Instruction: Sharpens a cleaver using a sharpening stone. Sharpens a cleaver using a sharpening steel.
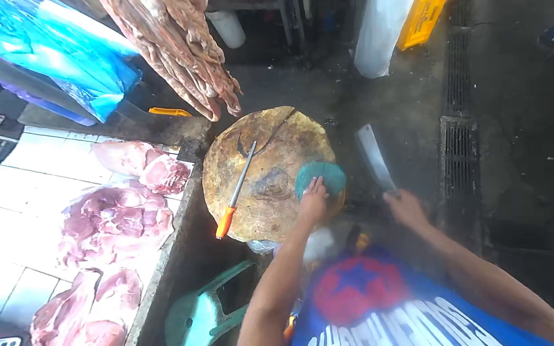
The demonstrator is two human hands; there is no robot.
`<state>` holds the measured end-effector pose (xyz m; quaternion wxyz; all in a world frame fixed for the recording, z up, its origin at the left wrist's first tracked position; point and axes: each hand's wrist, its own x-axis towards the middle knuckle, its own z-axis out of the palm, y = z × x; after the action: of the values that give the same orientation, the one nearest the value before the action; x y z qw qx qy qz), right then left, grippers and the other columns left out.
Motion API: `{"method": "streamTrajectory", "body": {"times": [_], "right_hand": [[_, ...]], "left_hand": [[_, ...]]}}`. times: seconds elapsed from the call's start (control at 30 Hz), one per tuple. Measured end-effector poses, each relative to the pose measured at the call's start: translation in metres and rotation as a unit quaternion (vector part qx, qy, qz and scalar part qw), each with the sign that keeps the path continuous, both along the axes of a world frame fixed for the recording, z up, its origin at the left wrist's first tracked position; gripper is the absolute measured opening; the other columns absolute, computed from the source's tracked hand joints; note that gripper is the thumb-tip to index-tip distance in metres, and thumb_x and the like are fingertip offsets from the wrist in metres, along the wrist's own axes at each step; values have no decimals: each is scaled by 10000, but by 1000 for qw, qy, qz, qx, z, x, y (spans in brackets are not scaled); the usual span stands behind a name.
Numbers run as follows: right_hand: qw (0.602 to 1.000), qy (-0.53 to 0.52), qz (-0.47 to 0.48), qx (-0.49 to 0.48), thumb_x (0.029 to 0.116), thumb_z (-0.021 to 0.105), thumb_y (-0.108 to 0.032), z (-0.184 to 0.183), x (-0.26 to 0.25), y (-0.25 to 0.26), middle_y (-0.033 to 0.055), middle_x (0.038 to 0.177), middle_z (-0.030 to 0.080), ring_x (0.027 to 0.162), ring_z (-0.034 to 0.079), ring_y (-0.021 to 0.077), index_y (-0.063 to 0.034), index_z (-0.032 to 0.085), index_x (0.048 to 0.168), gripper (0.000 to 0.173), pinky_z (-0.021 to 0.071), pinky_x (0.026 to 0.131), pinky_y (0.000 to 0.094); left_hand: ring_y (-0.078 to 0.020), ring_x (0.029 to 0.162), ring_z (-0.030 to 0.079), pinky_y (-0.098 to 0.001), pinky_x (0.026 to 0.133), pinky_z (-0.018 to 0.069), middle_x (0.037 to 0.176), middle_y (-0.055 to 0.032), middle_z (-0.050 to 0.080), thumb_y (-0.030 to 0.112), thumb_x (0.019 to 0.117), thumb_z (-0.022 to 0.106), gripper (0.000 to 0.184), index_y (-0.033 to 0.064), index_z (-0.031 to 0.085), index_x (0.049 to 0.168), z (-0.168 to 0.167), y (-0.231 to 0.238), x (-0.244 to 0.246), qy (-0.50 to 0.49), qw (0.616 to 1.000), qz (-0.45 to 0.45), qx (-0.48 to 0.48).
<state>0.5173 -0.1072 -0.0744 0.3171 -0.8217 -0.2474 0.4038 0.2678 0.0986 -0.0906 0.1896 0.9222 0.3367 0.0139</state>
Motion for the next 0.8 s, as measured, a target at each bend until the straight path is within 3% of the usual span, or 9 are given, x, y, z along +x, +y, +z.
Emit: {"method": "streamTrajectory", "body": {"times": [0.13, 0.23, 0.3, 0.4, 0.5, 0.6, 0.7, 0.73, 0.8], "right_hand": [[998, 4, 43, 45, 1024, 563, -558, -6, -3, 59, 150, 856, 687, 655, 677, 275, -86, 607, 1300, 548, 603, 654, 490], [994, -17, 76, 72, 999, 587, -589, -12, -6, 107, 163, 873, 695, 683, 688, 309, -108, 634, 1256, 547, 597, 657, 545], [990, -33, 100, 92, 1002, 586, -580, -10, -8, 134, 175, 929, 707, 765, 705, 328, -92, 641, 1250, 551, 592, 714, 576], [984, -56, 129, 106, 1012, 580, -561, -12, -11, 158, 169, 967, 712, 847, 711, 330, -91, 640, 1252, 530, 580, 773, 577], [983, -62, 161, 68, 1012, 562, -582, -20, -10, 159, 184, 958, 714, 817, 718, 345, -99, 634, 1263, 549, 587, 749, 585], [981, -66, 178, 36, 1014, 546, -603, -28, -5, 144, 198, 946, 702, 820, 709, 361, -85, 620, 1260, 578, 575, 749, 590], [981, -79, 177, -1, 1002, 535, -638, -46, 0, 107, 194, 919, 700, 776, 712, 360, -112, 609, 1269, 594, 588, 702, 594], [979, -85, 185, -14, 1002, 539, -633, -50, 3, 88, 200, 957, 702, 837, 711, 371, -106, 602, 1283, 600, 578, 752, 608], [974, -94, 204, -40, 1010, 546, -603, -53, 10, 48, 210, 1054, 706, 984, 703, 373, -67, 600, 1316, 620, 552, 892, 607]], "left_hand": [[-208, 1490, 410, -464, 1194, 381, 1571, -31, 494, 282, 1086, 438, 358, 48, 650, 1255, 28, -39, -91, 96, 995, -12, -38], [-324, 1095, 699, -564, 960, 557, 1201, -163, 703, 308, 1090, 443, 390, 50, 628, 1315, 88, -47, -147, 77, 978, 185, -58], [-396, 1010, 702, -619, 887, 561, 1141, -230, 690, 313, 1093, 438, 401, 19, 611, 1303, 126, -36, -165, 43, 956, 291, -4], [-413, 1096, 671, -611, 946, 529, 1244, -249, 649, 251, 1090, 466, 347, -33, 621, 1215, 157, -16, -162, -3, 929, 364, 70], [-400, 1208, 626, -595, 1012, 502, 1415, -229, 568, 242, 1087, 472, 330, -38, 620, 1183, 140, -1, -149, -5, 923, 380, 67], [-405, 1264, 597, -608, 1031, 495, 1467, -225, 534, 251, 1069, 518, 322, -33, 638, 1164, 86, 7, -140, 19, 932, 361, -4], [-392, 1424, 466, -587, 1138, 421, 1579, -232, 415, 371, 1065, 509, 503, -1, 547, 1401, 21, 5, -141, 34, 934, 351, -54], [-378, 1486, 386, -582, 1188, 350, 1603, -221, 388, 414, 1064, 493, 555, 8, 522, 1440, 8, 2, -142, 31, 934, 354, -45], [-379, 1470, 407, -586, 1187, 339, 1550, -218, 462, 454, 1060, 479, 570, 11, 556, 1411, 3, 2, -140, 8, 928, 373, -13]]}}
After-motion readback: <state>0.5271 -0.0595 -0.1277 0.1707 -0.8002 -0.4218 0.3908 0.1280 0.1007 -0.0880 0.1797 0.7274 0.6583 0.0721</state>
